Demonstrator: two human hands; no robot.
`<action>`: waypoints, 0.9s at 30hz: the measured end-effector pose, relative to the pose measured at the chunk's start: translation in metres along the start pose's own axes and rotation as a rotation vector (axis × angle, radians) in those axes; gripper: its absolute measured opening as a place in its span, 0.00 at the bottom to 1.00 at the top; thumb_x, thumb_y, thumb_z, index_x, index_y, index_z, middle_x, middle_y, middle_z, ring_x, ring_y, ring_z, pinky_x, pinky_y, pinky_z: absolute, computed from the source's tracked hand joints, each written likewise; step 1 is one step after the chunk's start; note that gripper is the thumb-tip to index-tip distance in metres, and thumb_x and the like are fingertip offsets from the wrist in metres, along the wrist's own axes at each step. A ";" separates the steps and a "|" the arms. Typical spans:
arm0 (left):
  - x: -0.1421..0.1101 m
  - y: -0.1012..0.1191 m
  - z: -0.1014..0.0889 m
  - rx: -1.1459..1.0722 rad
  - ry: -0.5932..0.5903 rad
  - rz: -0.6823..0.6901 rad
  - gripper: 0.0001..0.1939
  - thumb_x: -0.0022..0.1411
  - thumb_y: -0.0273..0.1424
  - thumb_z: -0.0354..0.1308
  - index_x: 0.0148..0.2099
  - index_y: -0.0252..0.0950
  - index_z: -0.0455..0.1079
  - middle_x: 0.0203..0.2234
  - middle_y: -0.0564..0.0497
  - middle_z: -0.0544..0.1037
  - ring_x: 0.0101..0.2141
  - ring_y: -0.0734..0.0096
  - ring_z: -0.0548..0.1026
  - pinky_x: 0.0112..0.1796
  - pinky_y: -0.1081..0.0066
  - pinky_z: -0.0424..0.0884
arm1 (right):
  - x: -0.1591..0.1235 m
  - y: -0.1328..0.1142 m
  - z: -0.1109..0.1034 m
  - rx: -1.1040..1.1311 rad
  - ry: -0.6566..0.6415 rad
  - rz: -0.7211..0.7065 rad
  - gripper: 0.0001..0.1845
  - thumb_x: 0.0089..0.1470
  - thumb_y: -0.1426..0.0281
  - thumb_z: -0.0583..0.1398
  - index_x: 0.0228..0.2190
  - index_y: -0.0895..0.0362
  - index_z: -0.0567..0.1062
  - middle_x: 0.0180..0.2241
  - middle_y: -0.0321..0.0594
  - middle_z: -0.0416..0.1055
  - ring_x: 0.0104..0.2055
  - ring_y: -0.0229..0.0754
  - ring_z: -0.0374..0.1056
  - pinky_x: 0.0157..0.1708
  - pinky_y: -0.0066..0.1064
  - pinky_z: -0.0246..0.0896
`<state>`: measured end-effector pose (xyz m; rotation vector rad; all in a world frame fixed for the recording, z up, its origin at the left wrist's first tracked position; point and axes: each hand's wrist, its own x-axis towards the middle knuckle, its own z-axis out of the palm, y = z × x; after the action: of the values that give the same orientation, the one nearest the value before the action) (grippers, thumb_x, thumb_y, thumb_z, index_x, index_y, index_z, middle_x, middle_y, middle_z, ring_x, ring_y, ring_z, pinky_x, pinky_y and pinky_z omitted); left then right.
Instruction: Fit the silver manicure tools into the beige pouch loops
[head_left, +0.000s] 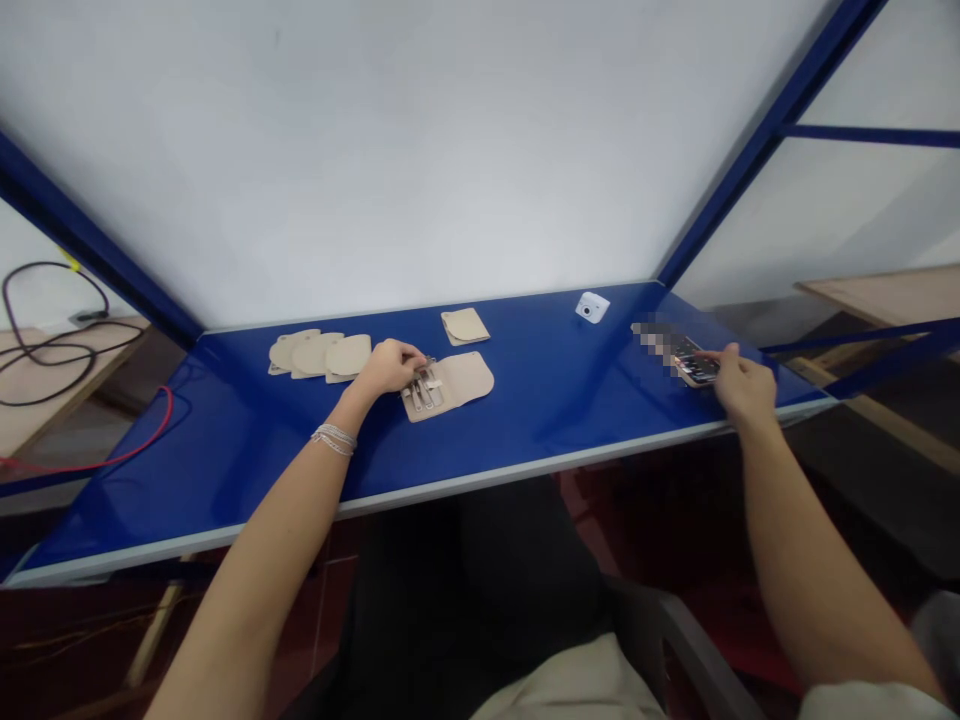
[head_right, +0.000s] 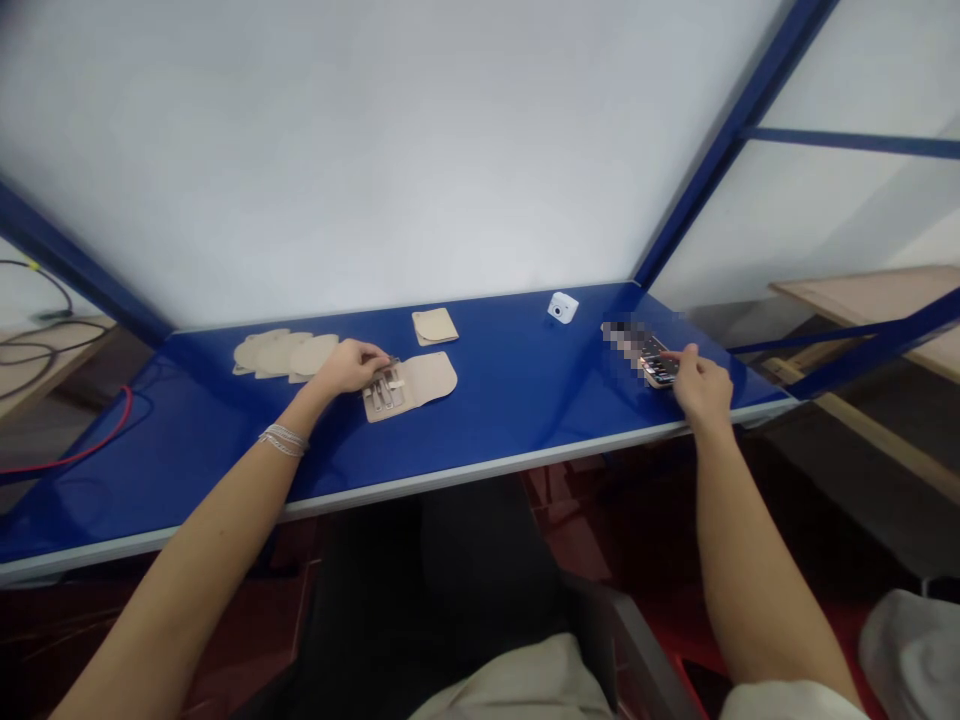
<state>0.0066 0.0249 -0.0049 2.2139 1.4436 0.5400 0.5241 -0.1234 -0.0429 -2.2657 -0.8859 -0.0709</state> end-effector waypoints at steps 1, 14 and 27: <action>0.000 0.000 0.000 0.002 -0.001 0.003 0.14 0.55 0.33 0.55 0.36 0.31 0.80 0.27 0.46 0.81 0.25 0.69 0.74 0.32 0.73 0.70 | 0.000 0.001 0.000 0.010 0.022 0.008 0.32 0.63 0.56 0.42 0.43 0.57 0.81 0.41 0.49 0.77 0.46 0.51 0.70 0.48 0.39 0.61; -0.002 0.001 -0.004 -0.061 -0.014 0.001 0.15 0.54 0.33 0.58 0.38 0.30 0.80 0.30 0.46 0.82 0.29 0.67 0.75 0.32 0.74 0.70 | 0.003 0.002 0.002 0.012 -0.010 -0.010 0.32 0.63 0.55 0.42 0.47 0.55 0.79 0.42 0.48 0.77 0.46 0.51 0.70 0.46 0.39 0.61; -0.004 0.001 -0.007 -0.099 -0.048 -0.034 0.15 0.51 0.35 0.62 0.38 0.32 0.81 0.27 0.47 0.81 0.24 0.72 0.72 0.26 0.75 0.67 | 0.001 0.001 0.002 0.033 -0.016 -0.037 0.30 0.63 0.56 0.43 0.46 0.54 0.80 0.44 0.47 0.76 0.48 0.50 0.70 0.48 0.38 0.61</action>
<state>0.0017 0.0224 0.0013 2.1081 1.3968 0.5312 0.5249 -0.1223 -0.0443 -2.2226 -0.9306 -0.0549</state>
